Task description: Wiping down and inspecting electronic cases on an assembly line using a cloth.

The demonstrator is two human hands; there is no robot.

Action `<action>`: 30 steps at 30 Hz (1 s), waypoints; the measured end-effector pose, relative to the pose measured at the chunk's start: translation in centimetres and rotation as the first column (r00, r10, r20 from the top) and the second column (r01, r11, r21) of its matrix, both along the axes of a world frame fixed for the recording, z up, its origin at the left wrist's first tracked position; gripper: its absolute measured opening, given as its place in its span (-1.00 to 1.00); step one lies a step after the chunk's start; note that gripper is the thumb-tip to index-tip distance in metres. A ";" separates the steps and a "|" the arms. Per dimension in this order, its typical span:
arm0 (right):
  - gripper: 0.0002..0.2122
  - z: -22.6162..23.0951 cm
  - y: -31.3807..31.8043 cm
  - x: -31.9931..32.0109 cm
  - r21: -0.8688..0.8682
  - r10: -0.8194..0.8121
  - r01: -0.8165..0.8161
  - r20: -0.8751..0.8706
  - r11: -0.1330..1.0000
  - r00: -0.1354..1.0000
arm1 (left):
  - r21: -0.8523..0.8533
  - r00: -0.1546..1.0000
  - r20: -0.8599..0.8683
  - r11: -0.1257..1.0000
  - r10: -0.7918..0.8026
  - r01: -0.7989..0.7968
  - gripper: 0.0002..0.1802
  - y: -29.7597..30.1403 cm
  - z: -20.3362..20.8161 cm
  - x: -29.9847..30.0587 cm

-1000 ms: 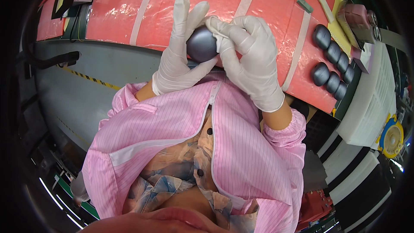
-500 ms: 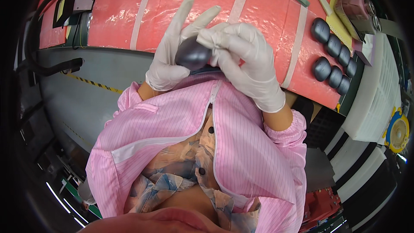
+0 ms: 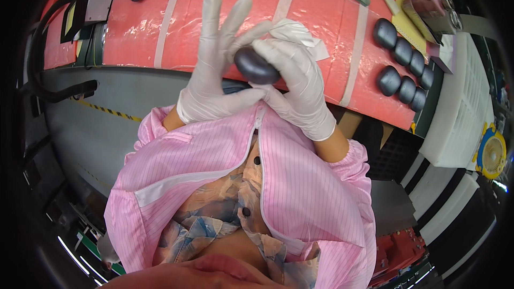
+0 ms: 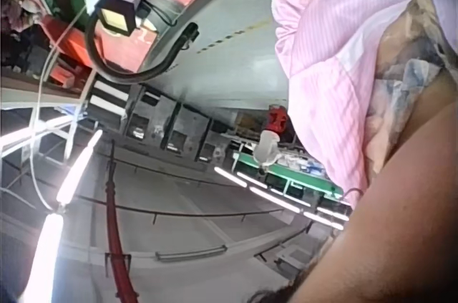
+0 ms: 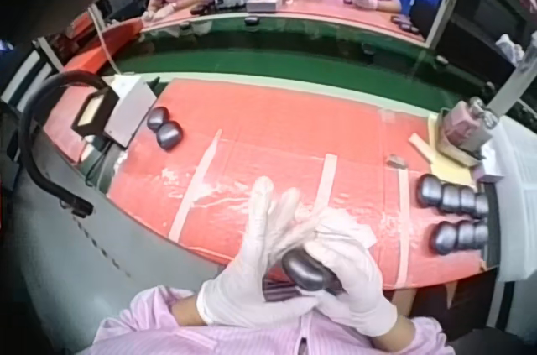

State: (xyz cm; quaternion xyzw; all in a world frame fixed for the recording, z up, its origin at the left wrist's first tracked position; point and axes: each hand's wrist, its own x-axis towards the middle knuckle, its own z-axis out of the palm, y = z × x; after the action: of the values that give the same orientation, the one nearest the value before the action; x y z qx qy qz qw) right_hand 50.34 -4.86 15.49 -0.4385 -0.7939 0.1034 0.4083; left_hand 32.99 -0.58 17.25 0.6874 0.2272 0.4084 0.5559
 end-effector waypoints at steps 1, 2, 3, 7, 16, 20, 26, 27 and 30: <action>-0.46 -0.6 -0.3 0.5 -0.154 -0.029 -0.003 -0.201 0.988 0.979 | -0.068 0.999 0.035 0.998 0.021 -0.018 0.35 0.5 0.1 0.0; -0.46 -0.8 -0.5 1.0 -0.297 -0.088 -0.034 -0.388 0.954 0.917 | -0.087 0.994 0.082 0.994 0.070 -0.063 0.26 0.9 -0.8 0.0; -0.46 -0.6 -0.6 1.2 -0.291 -0.102 -0.012 -0.376 0.957 0.921 | -0.081 0.994 0.097 0.996 0.051 -0.044 0.26 1.3 -1.3 0.0; -0.49 -0.6 -1.7 2.8 -0.279 -0.198 0.085 -0.409 0.957 0.891 | -0.284 0.974 0.109 0.945 0.200 -0.162 0.08 2.6 -2.8 -0.3; -0.51 0.6 -2.7 8.6 -0.003 -0.598 0.649 0.388 0.761 0.702 | -0.337 0.981 -0.004 0.923 0.196 -0.185 -0.20 2.1 -3.5 -0.2; -0.65 0.5 -2.5 9.1 0.050 -0.669 0.706 0.370 0.707 0.644 | -0.292 0.986 -0.052 0.941 0.160 -0.168 -0.28 2.0 -3.6 -0.7; -0.69 1.8 0.3 7.5 -0.037 -0.445 0.452 0.114 0.891 0.888 | -0.214 0.961 -0.266 0.977 -0.075 0.017 -0.37 4.9 3.0 -1.9; -0.69 2.1 1.4 6.9 -0.035 -0.451 0.456 0.099 0.889 0.887 | -0.114 0.898 -0.416 0.988 -0.140 0.102 -0.39 6.5 4.7 -1.5; -0.73 2.3 5.0 5.7 -0.062 -0.290 0.292 0.045 0.954 0.956 | 0.133 0.798 -0.599 0.974 -0.068 0.183 -0.46 13.7 7.4 2.7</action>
State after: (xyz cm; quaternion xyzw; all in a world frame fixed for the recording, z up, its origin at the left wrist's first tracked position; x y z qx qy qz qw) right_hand 56.02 0.14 17.84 -0.5661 -0.7238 0.0613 0.3898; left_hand 35.69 13.16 24.65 0.8421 0.3040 0.1557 0.4174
